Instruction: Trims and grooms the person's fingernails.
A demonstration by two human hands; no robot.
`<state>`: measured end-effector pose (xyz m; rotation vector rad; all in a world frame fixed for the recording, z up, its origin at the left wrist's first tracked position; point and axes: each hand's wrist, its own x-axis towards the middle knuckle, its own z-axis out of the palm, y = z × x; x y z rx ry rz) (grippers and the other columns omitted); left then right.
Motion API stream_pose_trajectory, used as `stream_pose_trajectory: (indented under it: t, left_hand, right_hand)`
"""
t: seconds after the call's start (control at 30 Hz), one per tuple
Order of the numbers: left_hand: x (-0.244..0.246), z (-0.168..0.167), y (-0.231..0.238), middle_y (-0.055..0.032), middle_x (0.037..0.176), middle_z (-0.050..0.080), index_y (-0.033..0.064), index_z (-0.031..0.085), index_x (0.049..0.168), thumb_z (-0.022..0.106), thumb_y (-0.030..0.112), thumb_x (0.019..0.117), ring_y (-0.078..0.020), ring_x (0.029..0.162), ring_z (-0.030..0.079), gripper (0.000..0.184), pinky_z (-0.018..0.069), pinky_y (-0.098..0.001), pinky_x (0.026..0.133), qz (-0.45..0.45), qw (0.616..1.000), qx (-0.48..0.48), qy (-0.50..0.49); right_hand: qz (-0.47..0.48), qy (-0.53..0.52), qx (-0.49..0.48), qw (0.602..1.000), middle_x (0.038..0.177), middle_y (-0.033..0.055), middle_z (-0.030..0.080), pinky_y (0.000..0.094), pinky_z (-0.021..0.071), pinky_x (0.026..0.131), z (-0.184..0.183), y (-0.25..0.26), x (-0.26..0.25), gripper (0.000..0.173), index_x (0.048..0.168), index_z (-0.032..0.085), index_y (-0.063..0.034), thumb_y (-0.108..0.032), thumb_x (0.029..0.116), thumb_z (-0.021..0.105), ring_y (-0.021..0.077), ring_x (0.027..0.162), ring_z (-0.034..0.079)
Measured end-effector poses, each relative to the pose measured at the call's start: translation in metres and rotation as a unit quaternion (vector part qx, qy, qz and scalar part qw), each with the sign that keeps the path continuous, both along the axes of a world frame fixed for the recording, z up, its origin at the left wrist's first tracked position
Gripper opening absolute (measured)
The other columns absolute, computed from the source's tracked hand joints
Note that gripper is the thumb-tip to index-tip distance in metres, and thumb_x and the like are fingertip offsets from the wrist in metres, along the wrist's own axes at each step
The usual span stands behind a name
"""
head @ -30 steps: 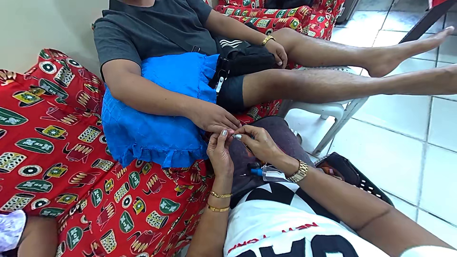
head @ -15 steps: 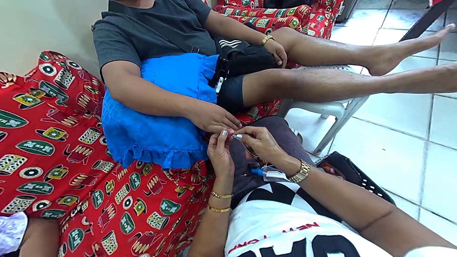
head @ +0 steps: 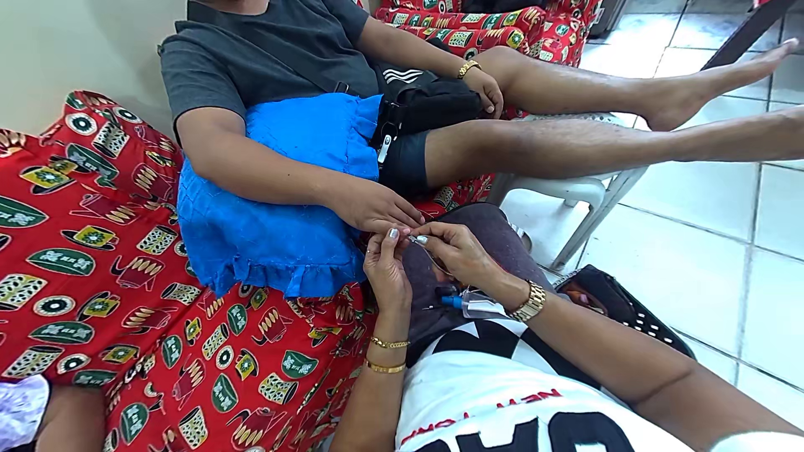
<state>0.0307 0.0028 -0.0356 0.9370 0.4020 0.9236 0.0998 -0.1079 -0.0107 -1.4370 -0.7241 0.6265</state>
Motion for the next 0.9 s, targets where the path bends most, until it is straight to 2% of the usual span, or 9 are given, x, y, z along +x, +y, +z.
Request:
stream_pose_trajectory:
  t: [0.1,0.27,0.5,0.6,0.77,0.9]
  left_hand:
    - [0.0001,-0.0013,0.001,-0.0061,0.088,0.074,0.0053,0.067,0.09,0.052,0.001,0.1013,-0.0132,0.08,0.071,0.02,0.0593,-0.0289,0.081,-0.002,1.0,0.003,-0.002]
    - [0.0003,-0.0025,0.0009,-0.0061,0.088,0.074,0.0055,0.068,0.09,0.052,0.001,0.1008,-0.0134,0.081,0.071,0.02,0.059,-0.0291,0.081,-0.001,1.0,0.004,-0.002]
    - [0.0001,-0.0011,-0.0001,-0.0056,0.088,0.073,0.0058,0.066,0.091,0.051,0.001,0.1012,-0.0129,0.081,0.071,0.019,0.0588,-0.0284,0.082,0.003,1.0,0.003,0.004]
    - [-0.0006,0.0006,-0.0002,-0.0063,0.088,0.074,0.0054,0.067,0.09,0.051,0.001,0.1009,-0.0133,0.081,0.071,0.02,0.0589,-0.0288,0.082,0.001,1.0,0.002,0.001]
    - [-0.0002,-0.0019,0.0005,-0.0061,0.088,0.073,0.0056,0.067,0.09,0.053,0.001,0.1004,-0.0127,0.081,0.07,0.018,0.0589,-0.0284,0.081,0.0,1.0,-0.001,-0.004]
    - [-0.0002,-0.0012,0.0001,-0.0057,0.087,0.073,0.0057,0.068,0.09,0.053,0.0,0.0999,-0.0127,0.08,0.071,0.019,0.059,-0.0281,0.081,0.0,1.0,-0.002,-0.007]
  right_hand:
    - [-0.004,0.009,0.005,1.0,0.062,0.0037,0.06,0.0181,0.0488,0.046,0.0013,0.0007,-0.0019,0.024,0.114,0.067,0.0049,-0.007,0.1078,0.048,0.0044,0.045,0.055]
    - [-0.018,0.021,0.009,1.0,0.061,0.0038,0.06,0.018,0.0483,0.045,0.0004,0.0036,-0.0035,0.022,0.111,0.068,0.0057,-0.006,0.1072,0.049,0.0043,0.044,0.054]
    - [-0.02,0.006,-0.018,1.0,0.063,0.0032,0.054,0.0175,0.0444,0.046,0.0018,0.005,-0.0037,0.021,0.111,0.065,0.0039,-0.009,0.1081,0.049,0.004,0.045,0.049]
    - [-0.014,0.01,-0.002,1.0,0.062,0.0014,0.052,0.017,0.0411,0.046,0.0009,0.0024,-0.0035,0.022,0.112,0.066,0.0041,-0.007,0.1075,0.048,0.0026,0.045,0.045]
    - [-0.01,0.021,0.009,1.0,0.062,0.0032,0.058,0.018,0.0479,0.046,-0.0004,0.0017,-0.004,0.023,0.113,0.067,0.0045,-0.006,0.1075,0.047,0.0042,0.044,0.053]
    - [-0.02,0.04,0.013,0.999,0.061,0.0038,0.059,0.0181,0.0481,0.045,0.0022,0.0032,-0.0068,0.023,0.113,0.067,0.0055,-0.006,0.1076,0.047,0.0049,0.044,0.054]
